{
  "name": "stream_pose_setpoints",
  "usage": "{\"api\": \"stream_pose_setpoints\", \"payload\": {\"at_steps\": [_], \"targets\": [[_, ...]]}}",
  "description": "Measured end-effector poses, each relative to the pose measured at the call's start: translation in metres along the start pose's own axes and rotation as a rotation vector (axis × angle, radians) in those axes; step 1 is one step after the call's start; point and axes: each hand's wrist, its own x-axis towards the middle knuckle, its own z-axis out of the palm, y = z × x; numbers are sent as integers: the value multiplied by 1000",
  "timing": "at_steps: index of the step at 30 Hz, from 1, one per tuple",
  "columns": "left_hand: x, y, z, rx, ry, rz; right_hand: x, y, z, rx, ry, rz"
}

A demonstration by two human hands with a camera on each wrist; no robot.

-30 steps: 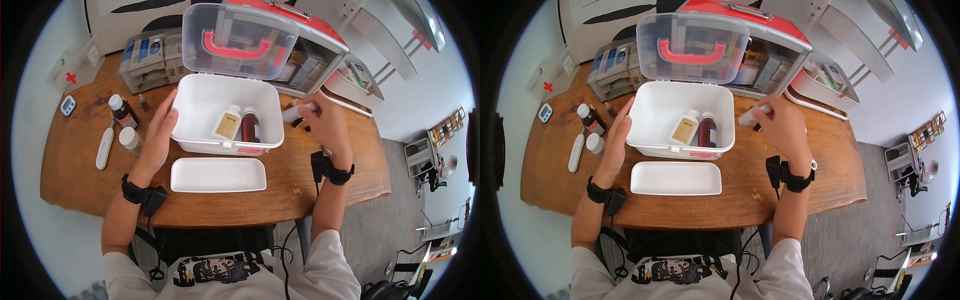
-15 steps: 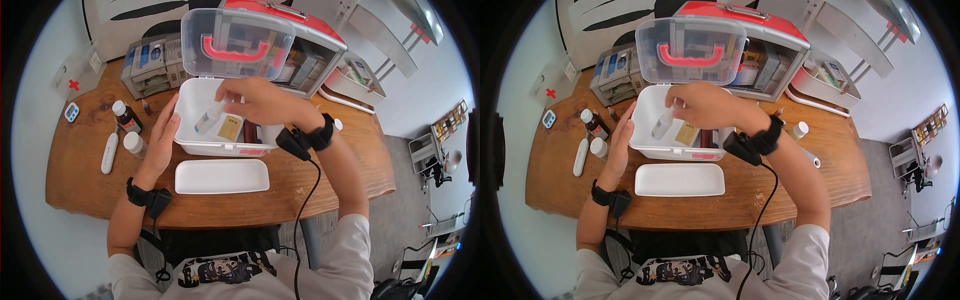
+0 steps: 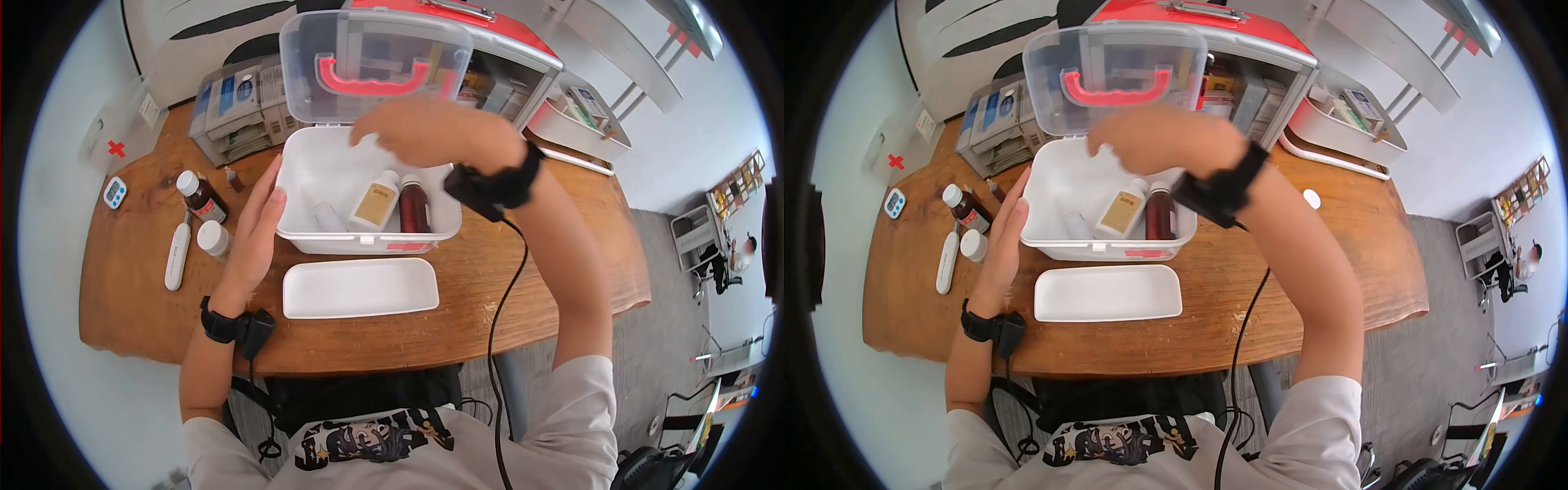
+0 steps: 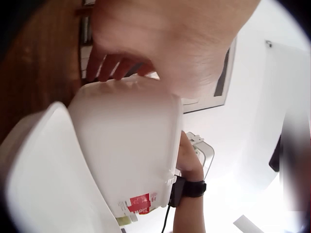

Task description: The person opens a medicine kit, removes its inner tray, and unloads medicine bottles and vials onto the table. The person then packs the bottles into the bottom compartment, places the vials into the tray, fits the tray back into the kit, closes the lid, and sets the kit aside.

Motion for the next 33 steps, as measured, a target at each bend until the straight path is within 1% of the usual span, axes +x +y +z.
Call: {"api": "stream_pose_setpoints", "payload": {"at_steps": [1, 2, 3, 4, 5, 6, 7, 8, 9, 10, 11, 12, 13, 15, 16, 17, 18, 19, 20, 22, 23, 24, 26, 28, 30, 31, 33], "targets": [[-1, 5, -3, 41, -3, -6, -11, 4, -9, 46, 37, 10], [-4, 12, -9, 44, 9, -6, -24, -7, -26, 111, 62, 142], [-8, 21, -17, 254, -4, 38, -40, -20, -36, 177, 88, 274], [-12, 31, -24, 466, -18, 79, -58, -14, -29, 306, 230, 236], [-19, 44, -30, 563, 63, 142, -75, -9, -20, 440, 370, 199], [-26, 48, -38, 568, 64, 133, -93, -12, -15, 529, 436, 277], [-33, 49, -48, 655, 145, 171, -107, -15, -11, 617, 502, 359], [-39, 48, -56, 742, 225, 213, -117, -11, -6, 623, 502, 358], [-43, 47, -62, 807, 256, 216, -126, -6, 1, 666, 557, 422], [-48, 44, -67, 816, 252, 219, -131, -3, 6, 710, 614, 486], [-53, 37, -73, 907, 203, 161, -133, -3, 10, 763, 639, 530], [-57, 32, -78, 1000, 152, 103, -135, 0, 16, 775, 651, 529], [-61, 29, -82, 1014, 148, 110, -136, 6, 22, 809, 672, 535], [-65, 23, -90, 521, 37, -239, -138, 7, 30, 854, 705, 543], [-63, 21, -93, 533, 36, -235, -136, 5, 31, 862, 693, 498], [-61, 19, -97, 607, 38, -241, -135, 3, 32, 868, 678, 453], [-60, 20, -98, 679, 41, -252, -135, 1, 32, 875, 679, 452], [-57, 24, -100, 754, -13, -266, -135, -2, 31, 878, 645, 483], [-56, 30, -97, 758, -10, -268, -135, -4, 31, 878, 610, 513], [-54, 41, -79, 819, -120, -85, -136, -2, 38, 862, 597, 500], [-51, 45, -73, 717, -138, -141, -136, -1, 42, 842, 588, 495], [-48, 45, -68, 727, -134, -142, -136, 0, 44, 849, 591, 487], [-41, 40, -60, 689, -265, -90, -136, 1, 47, 805, 551, 504], [-37, 33, -56, 643, -250, -72, -135, 4, 55, 831, 568, 493], [-33, 31, -55, 783, -268, -83, -136, 4, 55, 850, 589, 486], [-32, 32, -58, 786, -270, -78, -136, 4, 55, 813, 570, 500], [-29, 39, -66, 673, -103, -91, -136, 6, 54, 786, 571, 514]]}}
